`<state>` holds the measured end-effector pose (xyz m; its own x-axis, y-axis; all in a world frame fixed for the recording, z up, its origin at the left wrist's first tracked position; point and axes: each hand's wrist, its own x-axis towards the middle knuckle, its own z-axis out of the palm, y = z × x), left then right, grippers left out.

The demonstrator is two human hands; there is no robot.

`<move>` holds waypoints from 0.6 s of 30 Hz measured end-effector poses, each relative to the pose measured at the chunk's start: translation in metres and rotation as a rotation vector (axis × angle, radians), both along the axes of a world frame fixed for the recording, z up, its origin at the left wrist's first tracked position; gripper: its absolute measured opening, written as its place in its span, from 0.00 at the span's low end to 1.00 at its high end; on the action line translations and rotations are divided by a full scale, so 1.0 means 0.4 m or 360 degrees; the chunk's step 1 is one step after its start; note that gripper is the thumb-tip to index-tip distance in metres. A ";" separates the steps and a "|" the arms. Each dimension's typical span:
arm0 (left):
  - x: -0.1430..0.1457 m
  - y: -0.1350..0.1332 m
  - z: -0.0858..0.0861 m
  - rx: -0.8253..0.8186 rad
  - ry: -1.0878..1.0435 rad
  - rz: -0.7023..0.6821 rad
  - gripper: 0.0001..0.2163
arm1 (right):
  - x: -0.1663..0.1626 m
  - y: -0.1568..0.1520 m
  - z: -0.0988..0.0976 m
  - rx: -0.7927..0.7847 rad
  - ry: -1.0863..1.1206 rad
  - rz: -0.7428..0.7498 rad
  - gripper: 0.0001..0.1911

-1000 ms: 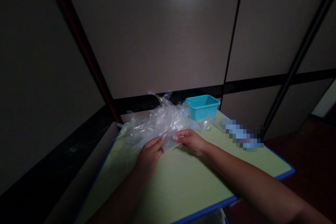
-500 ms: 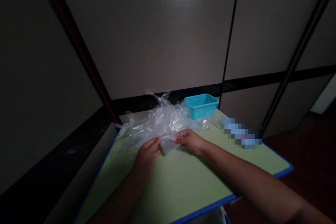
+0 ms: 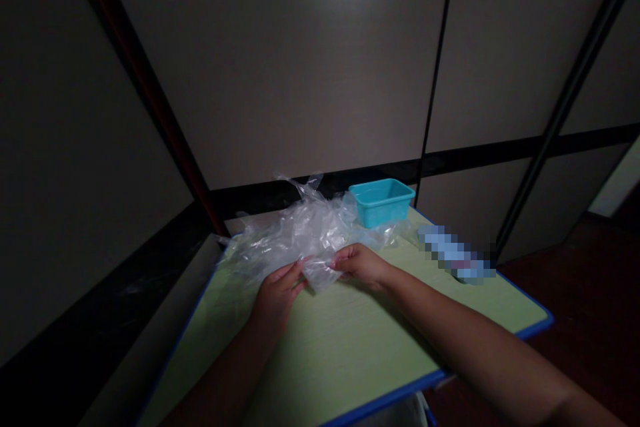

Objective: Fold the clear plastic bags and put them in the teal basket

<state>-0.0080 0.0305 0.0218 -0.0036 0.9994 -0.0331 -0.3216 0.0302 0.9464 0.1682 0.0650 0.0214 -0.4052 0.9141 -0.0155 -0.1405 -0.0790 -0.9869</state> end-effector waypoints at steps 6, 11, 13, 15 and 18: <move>-0.020 0.019 -0.015 0.0057 0.0285 0.0123 0.19 | 0.032 0.031 0.016 0.0010 0.0039 -0.0143 0.16; -0.012 0.036 0.000 0.0184 0.0539 0.0201 0.21 | 0.077 0.061 0.051 0.0024 0.0308 -0.0294 0.18; 0.006 0.038 0.010 0.0150 0.0566 0.0091 0.21 | 0.105 0.074 0.067 0.0064 0.0429 -0.0323 0.17; 0.035 0.037 0.021 0.0016 0.0585 -0.0078 0.20 | 0.142 0.088 0.083 0.0099 0.0582 -0.0394 0.16; 0.102 0.045 0.036 -0.0203 0.0543 -0.0288 0.18 | 0.213 0.109 0.105 0.0112 0.0854 -0.0647 0.13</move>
